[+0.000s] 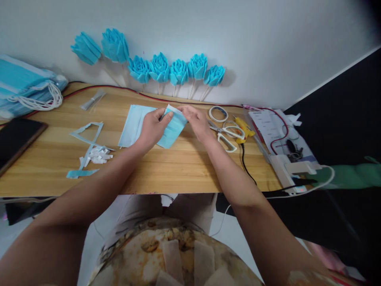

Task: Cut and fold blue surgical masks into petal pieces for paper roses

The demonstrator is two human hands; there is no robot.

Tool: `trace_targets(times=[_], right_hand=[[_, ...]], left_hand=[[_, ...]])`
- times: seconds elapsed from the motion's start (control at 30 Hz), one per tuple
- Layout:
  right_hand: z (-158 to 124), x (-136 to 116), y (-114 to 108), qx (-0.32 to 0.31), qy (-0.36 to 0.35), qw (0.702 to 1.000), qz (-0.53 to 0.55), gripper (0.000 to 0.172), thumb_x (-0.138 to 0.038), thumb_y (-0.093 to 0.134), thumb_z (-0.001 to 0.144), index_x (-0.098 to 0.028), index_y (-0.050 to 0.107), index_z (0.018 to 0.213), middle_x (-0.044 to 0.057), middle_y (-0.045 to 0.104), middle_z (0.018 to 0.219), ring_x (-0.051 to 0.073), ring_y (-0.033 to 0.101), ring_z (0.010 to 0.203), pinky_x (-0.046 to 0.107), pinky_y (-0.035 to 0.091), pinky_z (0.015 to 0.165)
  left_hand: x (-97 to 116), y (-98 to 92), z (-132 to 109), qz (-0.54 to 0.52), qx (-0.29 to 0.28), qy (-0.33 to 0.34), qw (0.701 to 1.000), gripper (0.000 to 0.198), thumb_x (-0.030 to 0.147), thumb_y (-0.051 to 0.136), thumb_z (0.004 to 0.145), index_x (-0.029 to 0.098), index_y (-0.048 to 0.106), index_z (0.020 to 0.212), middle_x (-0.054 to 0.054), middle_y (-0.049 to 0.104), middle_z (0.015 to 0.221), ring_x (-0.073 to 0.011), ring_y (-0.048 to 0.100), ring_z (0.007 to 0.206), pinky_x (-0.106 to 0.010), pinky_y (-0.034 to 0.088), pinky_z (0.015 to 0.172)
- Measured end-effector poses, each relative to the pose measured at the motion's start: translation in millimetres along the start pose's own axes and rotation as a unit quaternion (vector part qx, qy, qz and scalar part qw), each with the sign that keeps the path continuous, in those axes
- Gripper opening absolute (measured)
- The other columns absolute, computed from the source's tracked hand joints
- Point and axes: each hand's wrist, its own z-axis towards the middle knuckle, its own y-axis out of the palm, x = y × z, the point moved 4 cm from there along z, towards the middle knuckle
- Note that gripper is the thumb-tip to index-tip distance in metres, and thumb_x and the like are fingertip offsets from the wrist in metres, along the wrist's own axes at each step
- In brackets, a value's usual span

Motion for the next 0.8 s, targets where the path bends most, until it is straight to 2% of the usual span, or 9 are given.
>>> trace_targets(times=[0.1,0.23,0.43,0.53,0.67,0.8], right_hand=[[-4,-8,7,0.0,-0.028,0.997,-0.068,0.048,-0.068,0.07,0.083,-0.02,0.072,0.088,0.001,0.066,0.081,0.016,0.058,0.081,0.029,0.046,0.073],[-5,-6,7,0.045,-0.049,0.994,-0.091,0.039,-0.059,0.068,0.088,-0.021,0.067,0.08,-0.001,0.061,0.074,0.014,0.052,0.072,0.029,0.043,0.07],[-1,4,-8,0.13,-0.041,0.988,-0.073,0.041,-0.063,0.062,0.092,-0.023,0.061,0.081,-0.001,0.055,0.075,0.015,0.05,0.074,0.03,0.042,0.071],[1,8,-17,0.172,-0.038,0.982,-0.06,0.043,-0.065,0.059,0.094,-0.023,0.059,0.083,-0.001,0.051,0.075,0.015,0.048,0.074,0.03,0.042,0.07],[2,11,-23,0.201,-0.042,0.976,-0.067,0.044,-0.065,0.055,0.095,-0.023,0.056,0.084,-0.001,0.048,0.075,0.014,0.048,0.074,0.029,0.042,0.069],[3,14,-25,0.214,-0.069,0.971,-0.079,0.046,-0.067,0.053,0.094,-0.023,0.054,0.084,-0.002,0.046,0.073,0.013,0.049,0.072,0.029,0.042,0.069]], left_hand=[[6,2.2,-2,0.063,0.01,0.06,0.996,0.028,0.029,0.065,0.088,0.019,0.055,0.064,0.002,0.046,0.063,-0.0135,0.042,0.064,-0.028,0.031,0.059],[6,3.8,-2,0.1,-0.008,0.064,0.993,0.027,0.029,0.063,0.087,0.019,0.056,0.062,0.003,0.048,0.061,-0.0132,0.042,0.062,-0.028,0.031,0.059],[3,4.5,-3,0.14,-0.021,0.034,0.989,0.021,0.032,0.067,0.083,0.018,0.065,0.069,0.003,0.053,0.063,-0.0132,0.046,0.063,-0.027,0.034,0.06],[2,4.4,-4,0.146,-0.02,0.024,0.989,0.022,0.034,0.068,0.081,0.018,0.064,0.066,0.003,0.052,0.061,-0.0127,0.045,0.061,-0.027,0.033,0.058],[0,4.2,-3,0.142,-0.028,0.021,0.989,0.028,0.037,0.068,0.08,0.018,0.06,0.061,0.003,0.048,0.058,-0.0124,0.042,0.057,-0.028,0.031,0.056],[-2,3.9,-3,0.172,-0.04,0.014,0.984,0.027,0.04,0.067,0.08,0.017,0.063,0.065,0.003,0.049,0.059,-0.0128,0.042,0.06,-0.028,0.031,0.057]])
